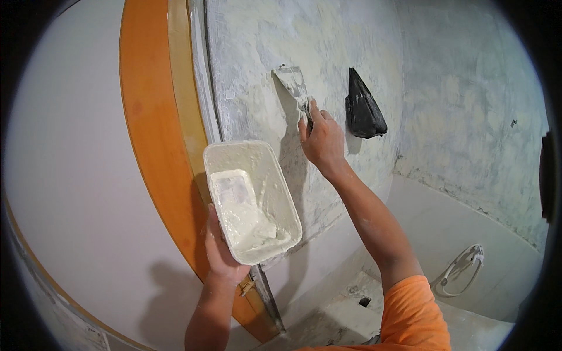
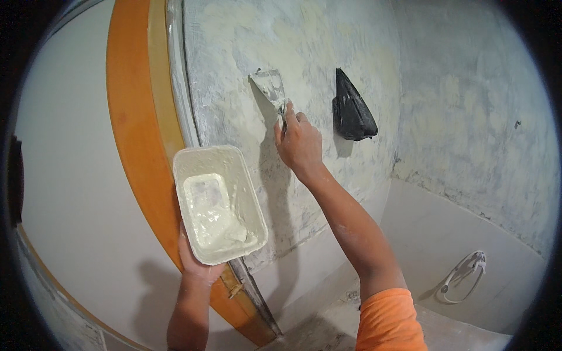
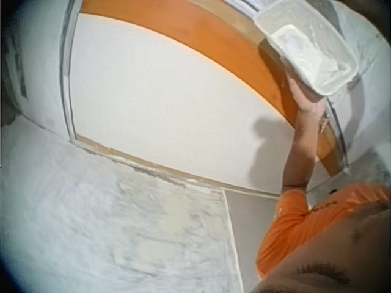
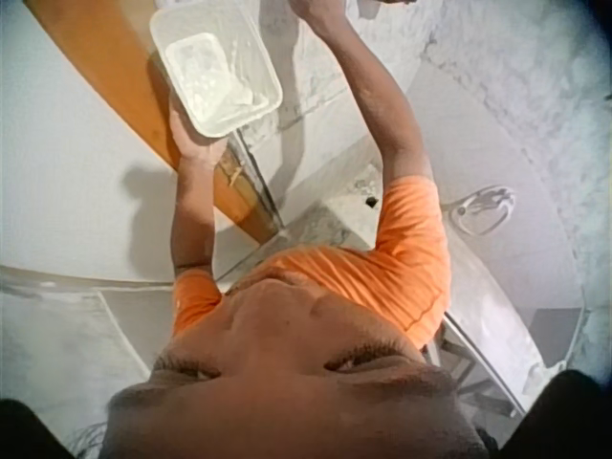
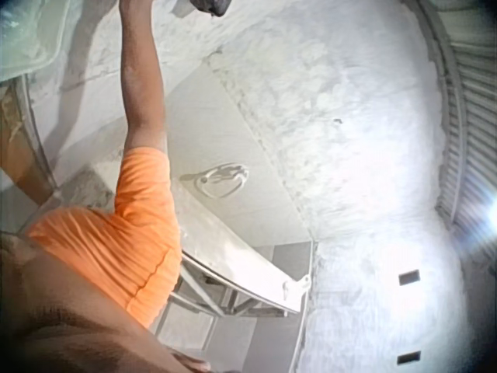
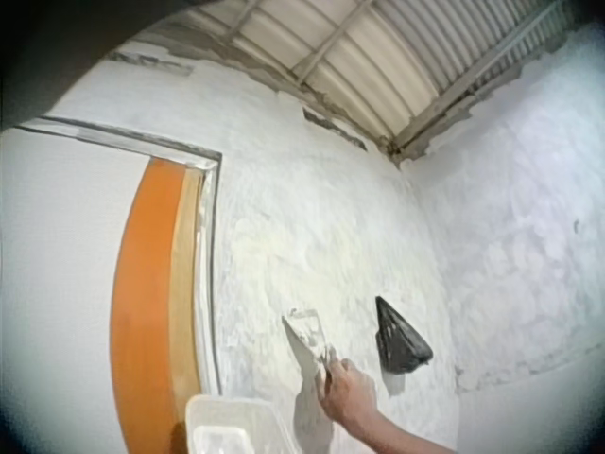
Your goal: The person applies white putty to a wall using a spatula, taking the material from a plastic container and spreading it over the surface to fill gaps.
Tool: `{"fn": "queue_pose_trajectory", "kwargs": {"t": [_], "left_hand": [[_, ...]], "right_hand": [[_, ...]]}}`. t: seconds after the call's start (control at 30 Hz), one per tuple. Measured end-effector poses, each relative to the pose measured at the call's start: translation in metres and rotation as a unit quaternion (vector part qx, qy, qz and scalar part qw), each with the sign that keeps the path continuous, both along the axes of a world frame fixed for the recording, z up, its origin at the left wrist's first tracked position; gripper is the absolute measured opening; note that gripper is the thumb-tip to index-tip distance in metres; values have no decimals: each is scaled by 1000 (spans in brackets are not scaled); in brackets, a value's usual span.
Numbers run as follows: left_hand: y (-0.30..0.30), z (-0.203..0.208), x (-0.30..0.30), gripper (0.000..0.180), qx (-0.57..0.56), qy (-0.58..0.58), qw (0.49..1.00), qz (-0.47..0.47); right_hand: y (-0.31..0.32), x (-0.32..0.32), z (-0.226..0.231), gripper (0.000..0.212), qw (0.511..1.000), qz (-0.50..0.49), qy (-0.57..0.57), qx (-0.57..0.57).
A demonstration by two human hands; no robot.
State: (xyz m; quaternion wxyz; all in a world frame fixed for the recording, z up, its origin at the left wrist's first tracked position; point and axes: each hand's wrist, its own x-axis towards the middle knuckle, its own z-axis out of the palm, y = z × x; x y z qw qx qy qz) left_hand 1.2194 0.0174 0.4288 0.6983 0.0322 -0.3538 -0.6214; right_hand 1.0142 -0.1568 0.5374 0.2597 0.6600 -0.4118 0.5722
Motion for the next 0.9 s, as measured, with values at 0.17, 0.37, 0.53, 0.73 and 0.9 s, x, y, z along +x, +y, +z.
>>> {"fn": "queue_pose_trajectory", "kwargs": {"t": [0.17,0.37,0.53,0.73,0.9], "left_hand": [[-6,-5,4,60,-19,-23,999,45],[-13,-16,14,60,17,4,998,58],[-12,-8,16,57,-22,46,999,-1],[-13,-3,8,55,-34,36,998,24],[-10,-3,6,55,-13,28,999,30]], "right_hand": [[-6,11,-16,52,999,38,-33,-3],[-12,22,-133,56,997,37,-12,71],[14,-4,-148,54,997,62,-5,34],[29,15,-40,52,998,46,-30,2],[35,30,3,52,996,48,-65,37]]}}
